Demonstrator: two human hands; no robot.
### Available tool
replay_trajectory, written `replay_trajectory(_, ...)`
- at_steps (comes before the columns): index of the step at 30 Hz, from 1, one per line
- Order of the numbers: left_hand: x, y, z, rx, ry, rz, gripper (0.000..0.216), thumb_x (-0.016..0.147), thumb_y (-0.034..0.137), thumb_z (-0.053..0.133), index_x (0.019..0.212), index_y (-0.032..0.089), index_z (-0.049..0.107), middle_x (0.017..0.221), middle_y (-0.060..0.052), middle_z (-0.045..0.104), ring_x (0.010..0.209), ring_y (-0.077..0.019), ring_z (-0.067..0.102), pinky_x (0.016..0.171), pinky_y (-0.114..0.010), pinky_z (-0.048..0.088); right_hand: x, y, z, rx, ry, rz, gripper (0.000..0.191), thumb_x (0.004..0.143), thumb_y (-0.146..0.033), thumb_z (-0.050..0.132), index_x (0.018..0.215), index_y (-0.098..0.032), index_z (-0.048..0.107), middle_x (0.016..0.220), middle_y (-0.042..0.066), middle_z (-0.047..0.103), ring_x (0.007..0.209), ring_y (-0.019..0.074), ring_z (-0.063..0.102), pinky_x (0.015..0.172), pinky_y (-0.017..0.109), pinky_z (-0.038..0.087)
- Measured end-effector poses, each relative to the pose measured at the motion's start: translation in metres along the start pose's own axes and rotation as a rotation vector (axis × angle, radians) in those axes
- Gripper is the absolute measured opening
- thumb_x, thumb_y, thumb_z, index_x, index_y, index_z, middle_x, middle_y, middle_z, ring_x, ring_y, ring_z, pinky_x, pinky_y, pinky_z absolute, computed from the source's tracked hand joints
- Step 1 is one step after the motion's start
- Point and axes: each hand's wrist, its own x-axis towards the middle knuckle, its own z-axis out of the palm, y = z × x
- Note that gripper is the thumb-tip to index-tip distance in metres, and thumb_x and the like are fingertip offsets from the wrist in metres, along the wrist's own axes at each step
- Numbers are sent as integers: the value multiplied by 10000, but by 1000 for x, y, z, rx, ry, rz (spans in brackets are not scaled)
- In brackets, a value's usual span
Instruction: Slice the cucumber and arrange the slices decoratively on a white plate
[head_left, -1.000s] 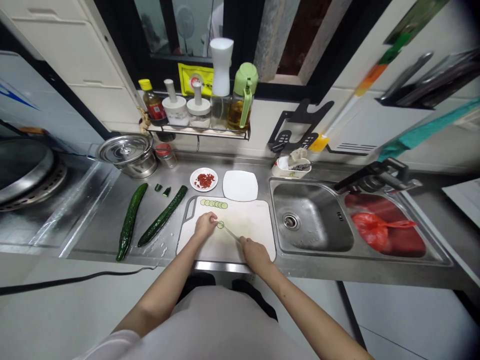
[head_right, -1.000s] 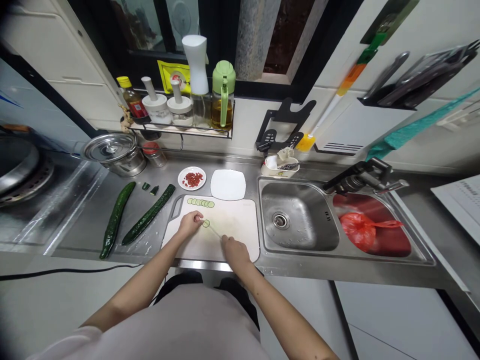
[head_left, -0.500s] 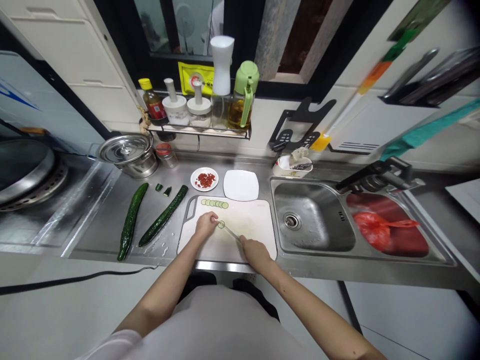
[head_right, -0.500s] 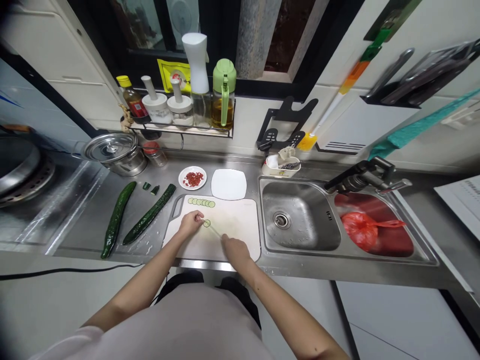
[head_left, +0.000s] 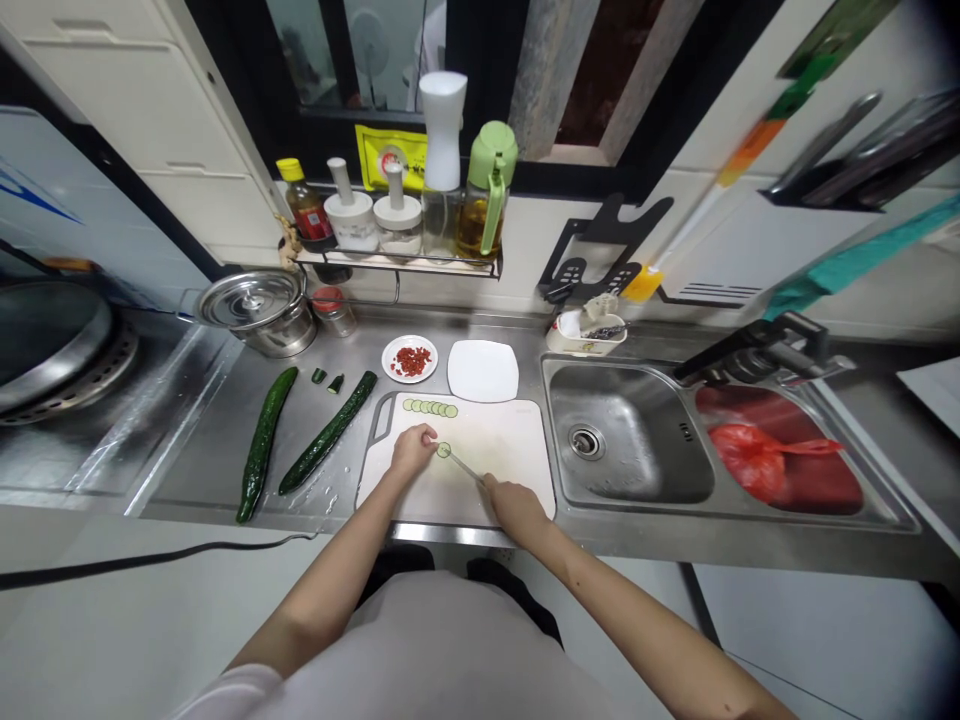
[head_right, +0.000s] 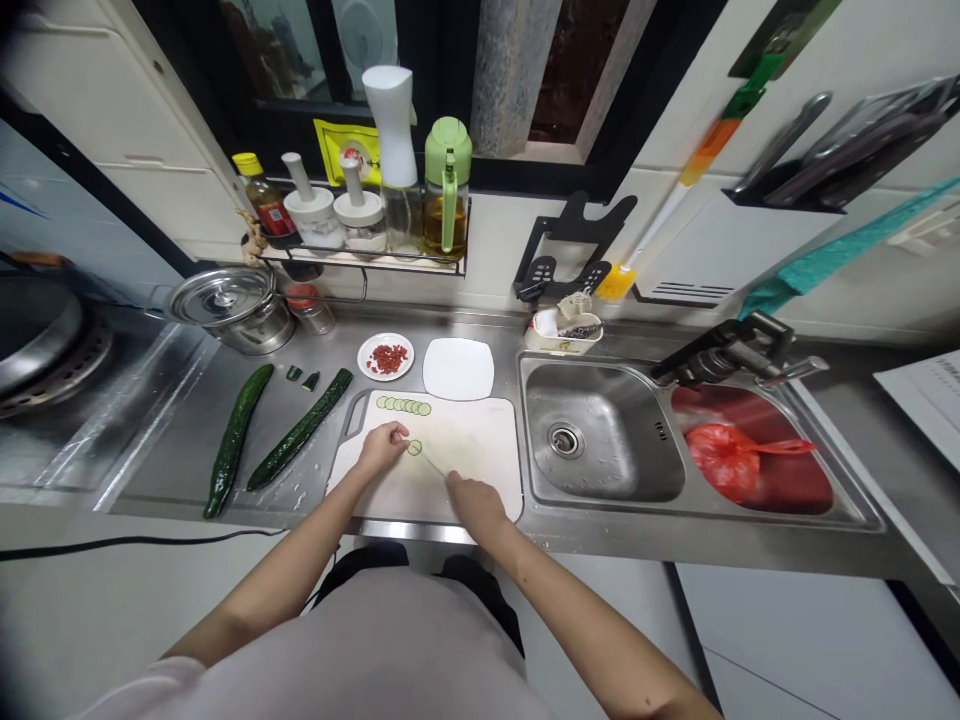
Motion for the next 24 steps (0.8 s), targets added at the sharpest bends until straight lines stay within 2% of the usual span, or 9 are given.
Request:
replay_trajectory(14, -1, 5, -4, -3, -15, -16, 135, 724, 185, 659, 855, 212, 673, 738, 25, 649, 714, -126, 583, 656, -222, 399, -11, 9, -1, 21, -59, 0, 414, 899, -43, 350, 1275, -187, 446, 1001, 131, 707, 955, 242, 683, 739, 294, 457)
replay_trajectory(24, -1, 4, -5, 0, -23, -13, 148, 721, 194, 656, 866, 217, 677, 751, 24, 655, 728, -130, 588, 672, -228, 409, -10, 9, 1, 35, -42, -1, 372, 893, -48, 384, 1234, -171, 471, 985, 135, 707, 934, 241, 685, 734, 289, 460)
